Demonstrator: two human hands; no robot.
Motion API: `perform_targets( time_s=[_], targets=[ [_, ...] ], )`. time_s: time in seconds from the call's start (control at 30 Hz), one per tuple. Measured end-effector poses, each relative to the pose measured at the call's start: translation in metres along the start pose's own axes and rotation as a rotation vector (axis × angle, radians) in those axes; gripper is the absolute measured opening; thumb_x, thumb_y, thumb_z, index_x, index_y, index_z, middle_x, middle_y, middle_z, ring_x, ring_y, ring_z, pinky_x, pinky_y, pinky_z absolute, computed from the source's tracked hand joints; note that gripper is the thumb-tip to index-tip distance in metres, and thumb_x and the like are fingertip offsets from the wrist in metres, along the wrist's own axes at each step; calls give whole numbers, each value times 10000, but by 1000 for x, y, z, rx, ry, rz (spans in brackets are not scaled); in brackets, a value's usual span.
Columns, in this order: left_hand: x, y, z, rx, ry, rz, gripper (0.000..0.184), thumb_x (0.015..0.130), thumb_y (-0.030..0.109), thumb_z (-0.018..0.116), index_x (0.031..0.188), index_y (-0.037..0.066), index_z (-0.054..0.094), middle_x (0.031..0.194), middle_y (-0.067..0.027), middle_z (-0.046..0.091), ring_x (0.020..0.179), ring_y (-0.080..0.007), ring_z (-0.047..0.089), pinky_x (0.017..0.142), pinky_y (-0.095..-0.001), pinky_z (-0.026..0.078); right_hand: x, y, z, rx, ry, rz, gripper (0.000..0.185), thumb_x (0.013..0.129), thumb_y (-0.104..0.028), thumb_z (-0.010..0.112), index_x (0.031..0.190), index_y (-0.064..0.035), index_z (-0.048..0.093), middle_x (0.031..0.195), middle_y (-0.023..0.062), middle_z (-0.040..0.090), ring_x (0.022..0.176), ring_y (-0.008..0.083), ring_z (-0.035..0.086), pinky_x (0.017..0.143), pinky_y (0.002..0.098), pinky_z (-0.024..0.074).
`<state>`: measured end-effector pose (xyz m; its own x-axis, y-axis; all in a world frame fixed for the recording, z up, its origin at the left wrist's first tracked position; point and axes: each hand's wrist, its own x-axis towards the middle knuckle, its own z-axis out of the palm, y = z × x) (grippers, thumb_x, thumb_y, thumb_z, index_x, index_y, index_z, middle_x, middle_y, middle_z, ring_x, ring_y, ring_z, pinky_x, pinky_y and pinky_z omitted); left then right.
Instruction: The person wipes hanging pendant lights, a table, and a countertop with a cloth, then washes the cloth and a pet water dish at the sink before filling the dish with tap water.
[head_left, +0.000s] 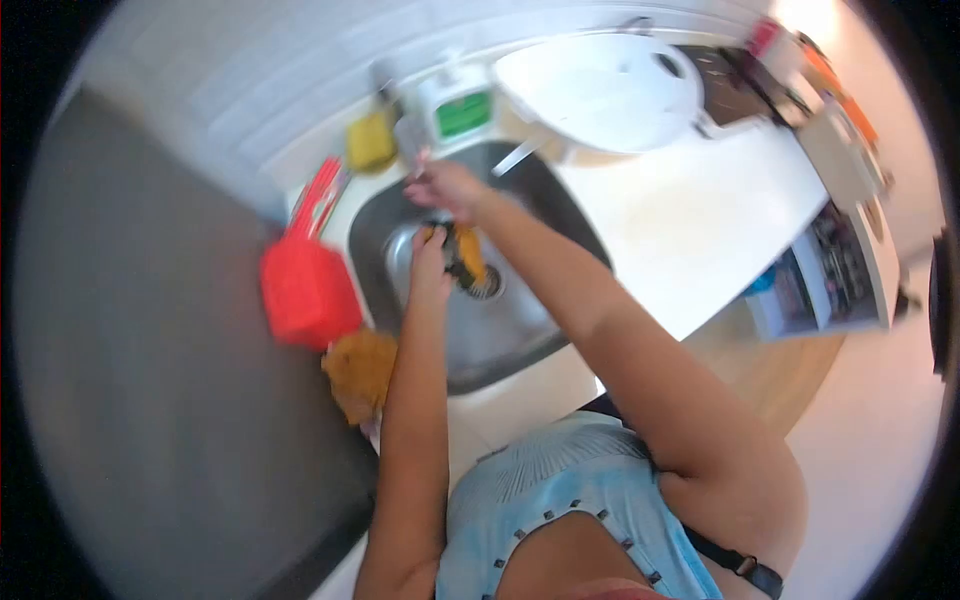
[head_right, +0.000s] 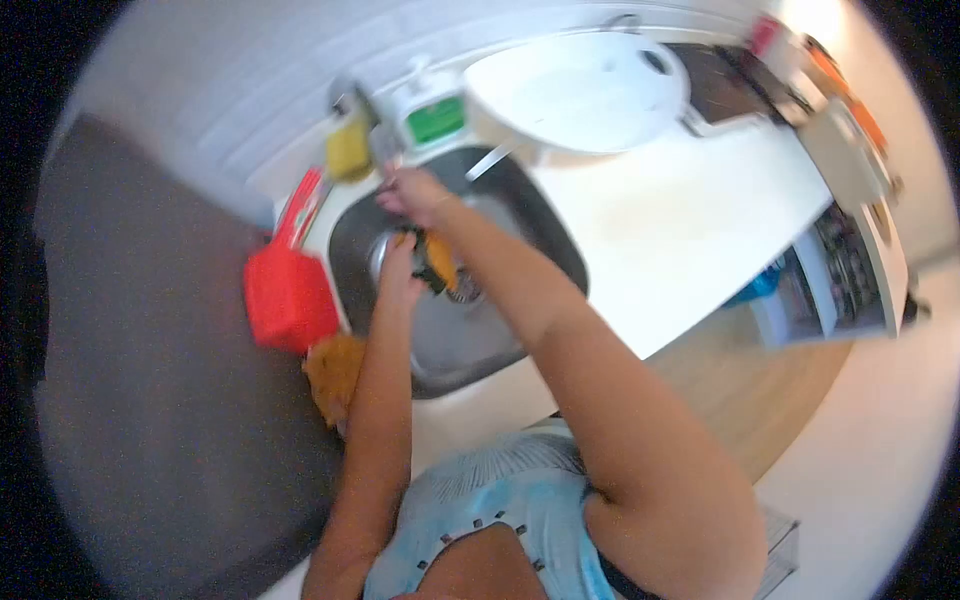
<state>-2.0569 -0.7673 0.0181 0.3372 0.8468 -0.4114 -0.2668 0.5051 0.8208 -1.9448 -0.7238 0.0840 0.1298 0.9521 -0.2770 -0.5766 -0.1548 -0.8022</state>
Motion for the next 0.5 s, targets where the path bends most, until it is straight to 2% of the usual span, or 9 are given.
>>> perform_targets(
  time_s=[0.03,0.13,0.17,0.2,0.27,0.33,0.37,0.43,0.5],
  targets=[
    [-19,18,14,71,74,-41,355,846,191,545,1177,95,458,1076,-51,509,976,-191,458,814,-394,391,18,4,4,125,1,29,385,895,-310,508,1131,-7,488,946,124,578,821,217,572,757,358,487],
    [-9,29,10,135,-88,87,405,827,142,517,1222,92,441,1192,-92,461,1122,-250,427,934,-434,367,24,-3,18,-117,97,-132,305,815,-216,561,1030,1,554,887,158,615,757,256,619,659,384,509],
    [-4,29,5,156,31,48,430,834,125,494,1256,81,421,1210,-96,456,1111,-251,436,930,-428,370,27,-2,26,-226,154,-128,287,779,-180,585,994,11,576,872,164,625,757,261,629,649,382,512],
    [9,21,-5,171,-83,131,433,850,125,477,1276,84,411,1230,-101,446,1122,-243,429,928,-426,366,13,-14,34,-317,219,-120,270,743,-143,609,957,20,598,858,169,636,757,266,638,639,381,515],
    [28,18,-13,143,-52,62,405,879,187,494,1259,67,423,1228,-103,447,1129,-217,427,915,-390,368,35,-10,33,-556,275,-100,241,670,-71,657,885,38,641,829,181,656,756,277,657,618,377,521],
    [31,26,-9,52,-61,-30,401,881,203,503,1244,52,430,1205,-96,463,1106,-204,445,899,-374,378,67,-8,31,-972,191,-182,235,689,-85,656,880,49,636,824,192,651,727,292,657,610,381,524],
    [33,26,8,-41,-39,-111,400,882,220,512,1230,37,437,1182,-89,479,1083,-192,463,883,-359,389,78,-14,17,-1383,59,-251,233,708,-99,656,876,60,631,820,203,646,698,307,657,602,385,527],
    [40,27,7,-18,-161,-110,412,873,234,540,1206,16,436,1144,-80,504,1036,-178,498,867,-340,399,90,-9,19,-1157,142,-198,235,729,-120,652,871,66,628,797,197,645,660,307,654,571,380,530],
    [51,23,2,200,-228,79,389,860,214,554,1179,20,446,1109,-77,520,1005,-180,520,863,-342,405,92,-1,18,-929,213,-144,242,751,-140,648,867,71,625,775,192,643,622,306,651,539,375,533]
  ],
)
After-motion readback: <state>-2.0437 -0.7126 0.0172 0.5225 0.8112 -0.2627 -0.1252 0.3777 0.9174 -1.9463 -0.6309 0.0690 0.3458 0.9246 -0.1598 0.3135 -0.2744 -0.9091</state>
